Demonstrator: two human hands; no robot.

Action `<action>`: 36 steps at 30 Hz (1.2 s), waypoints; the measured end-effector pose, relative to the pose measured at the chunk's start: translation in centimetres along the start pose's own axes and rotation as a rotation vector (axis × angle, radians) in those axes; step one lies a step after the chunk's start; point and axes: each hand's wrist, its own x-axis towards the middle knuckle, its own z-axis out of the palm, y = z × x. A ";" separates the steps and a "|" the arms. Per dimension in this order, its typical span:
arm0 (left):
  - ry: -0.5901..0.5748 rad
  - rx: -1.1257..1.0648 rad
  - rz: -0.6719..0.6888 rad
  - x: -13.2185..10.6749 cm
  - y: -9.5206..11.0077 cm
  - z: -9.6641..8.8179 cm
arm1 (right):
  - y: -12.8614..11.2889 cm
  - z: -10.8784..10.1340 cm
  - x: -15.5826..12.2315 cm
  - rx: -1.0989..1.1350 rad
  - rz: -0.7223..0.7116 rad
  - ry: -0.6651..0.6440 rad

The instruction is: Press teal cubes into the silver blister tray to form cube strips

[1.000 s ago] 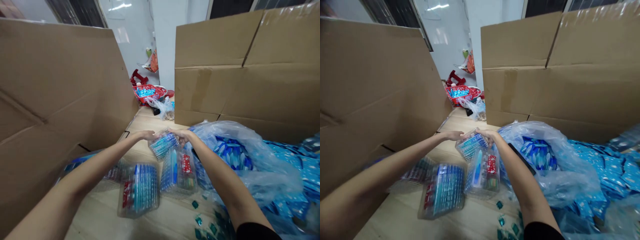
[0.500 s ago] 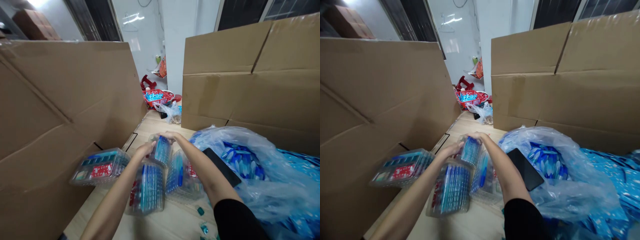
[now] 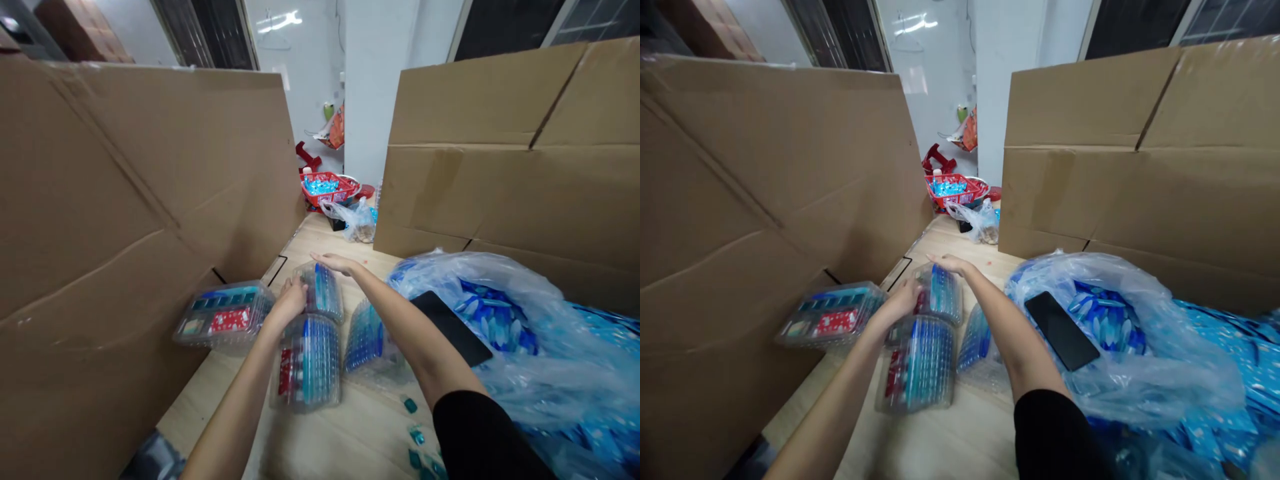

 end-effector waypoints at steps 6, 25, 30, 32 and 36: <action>-0.153 -0.190 0.164 -9.3 2.4 -2.1 | -0.3 -1.6 -6.8 -0.155 -0.130 0.255; -0.624 -0.526 0.173 -24.1 -4.4 11.9 | 8.8 13.5 -46.3 0.091 0.144 1.087; -0.506 -0.495 0.165 -26.9 -5.4 15.6 | 14.9 21.5 -52.4 0.284 0.365 1.390; -0.452 -0.500 0.200 -28.8 -4.6 17.6 | 16.8 24.5 -52.1 0.339 0.374 1.398; -0.316 -0.515 0.310 -30.8 -1.7 18.6 | 19.2 28.5 -49.1 0.396 0.275 1.375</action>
